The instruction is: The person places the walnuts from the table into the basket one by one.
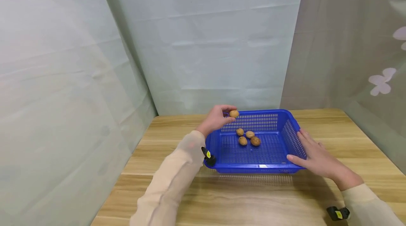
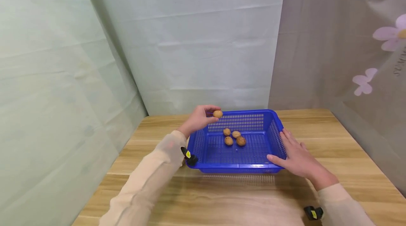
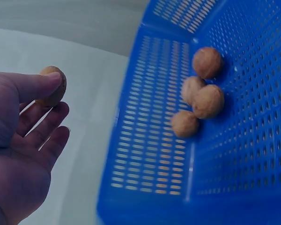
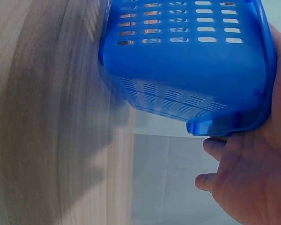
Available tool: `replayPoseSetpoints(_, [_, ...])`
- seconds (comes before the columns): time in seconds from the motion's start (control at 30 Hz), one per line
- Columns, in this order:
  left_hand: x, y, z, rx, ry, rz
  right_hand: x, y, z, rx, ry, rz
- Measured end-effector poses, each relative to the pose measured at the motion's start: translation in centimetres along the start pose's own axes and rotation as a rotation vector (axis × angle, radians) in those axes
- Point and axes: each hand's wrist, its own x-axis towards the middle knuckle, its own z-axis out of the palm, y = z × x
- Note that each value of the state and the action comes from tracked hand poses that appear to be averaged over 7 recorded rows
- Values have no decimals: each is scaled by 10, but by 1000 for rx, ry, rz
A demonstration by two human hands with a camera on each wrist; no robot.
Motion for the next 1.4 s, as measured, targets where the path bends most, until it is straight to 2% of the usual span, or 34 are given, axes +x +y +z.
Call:
replayPoseSetpoints(0.13, [13,-10,14,-5,-13,-35,0,2,1,4,0,-4])
replayPoseSetpoints(0.27, [20,-19,26,-30,-7,-76,0,2,2,6,0,-5])
replayPoseSetpoints(0.37, [25,-24,36,-25,-12,-83,-1,2,2,2,3,2])
replayPoseSetpoints(0.63, [28,-27,50,23,-89,-111,-2,0,2,9,26,-26])
replayPoseSetpoints(0.77, [25,-29,53,36,-138,-137,-2,0,3,13,26,-26])
replayPoseSetpoints(1.1, [26,-34,56,12,-184,-151,-3,2,3,16,17,-12])
replayPoseSetpoints(1.4, [26,-28,52,-49,-162,-147,-1,3,5,10,18,-17])
